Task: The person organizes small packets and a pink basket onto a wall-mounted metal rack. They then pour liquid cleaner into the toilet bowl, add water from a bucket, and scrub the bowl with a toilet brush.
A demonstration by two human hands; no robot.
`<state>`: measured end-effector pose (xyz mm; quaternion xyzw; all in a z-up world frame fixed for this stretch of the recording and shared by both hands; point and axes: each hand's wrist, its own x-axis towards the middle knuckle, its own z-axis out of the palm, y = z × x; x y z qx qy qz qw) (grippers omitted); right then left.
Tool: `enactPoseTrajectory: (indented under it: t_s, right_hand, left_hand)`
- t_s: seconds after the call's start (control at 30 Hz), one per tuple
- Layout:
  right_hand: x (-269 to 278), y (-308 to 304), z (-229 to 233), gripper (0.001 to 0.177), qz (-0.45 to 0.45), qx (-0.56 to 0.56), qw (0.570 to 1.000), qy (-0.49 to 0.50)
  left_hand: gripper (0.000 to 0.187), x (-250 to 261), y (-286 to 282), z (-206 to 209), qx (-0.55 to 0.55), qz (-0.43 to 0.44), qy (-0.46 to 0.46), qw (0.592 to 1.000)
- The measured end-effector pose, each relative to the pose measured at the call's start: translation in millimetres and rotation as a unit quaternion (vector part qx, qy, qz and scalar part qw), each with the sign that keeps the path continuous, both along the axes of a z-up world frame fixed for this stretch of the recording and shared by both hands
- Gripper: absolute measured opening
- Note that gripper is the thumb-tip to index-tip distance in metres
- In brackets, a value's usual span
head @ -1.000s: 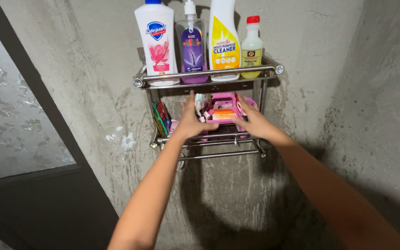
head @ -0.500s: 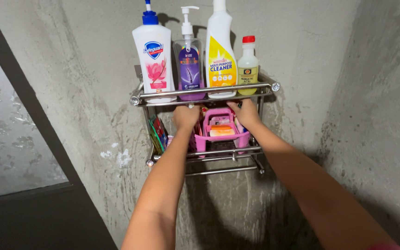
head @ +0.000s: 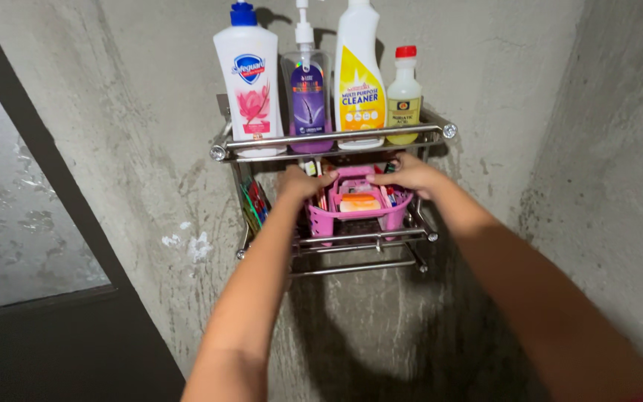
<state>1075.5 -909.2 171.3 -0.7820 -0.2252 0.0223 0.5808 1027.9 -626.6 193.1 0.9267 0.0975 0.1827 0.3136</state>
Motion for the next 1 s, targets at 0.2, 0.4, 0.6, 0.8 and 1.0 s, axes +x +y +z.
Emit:
enactPoseTrajectory:
  t_s: [0.2,0.4,0.6,0.8,1.0]
  right_hand:
    - [-46,-9,10,0.051,-0.084,-0.041,0.990,-0.110]
    - [-46,7,-13,0.029,-0.076,0.053,0.989,-0.117]
    - [-14,5,-23,0.018,-0.092,0.185,0.956,-0.209]
    - [28,12,-46,0.030,-0.182,0.080,0.967,-0.157]
    - [24,16,-56,0.039,-0.301,-0.044,0.898,-0.318]
  left_hand:
    - [0.108,-14,20,-8,-0.031,-0.056,-0.051,0.997]
    - [0.074,-26,10,-14,-0.070,-0.107,-0.156,0.980]
    - [0.051,-13,0,-12,-0.055,-0.065,-0.202,0.976]
    - [0.045,-4,-4,-11,-0.037,-0.043,-0.166,0.985]
    - [0.050,-4,11,-8,-0.089,-0.068,-0.073,0.991]
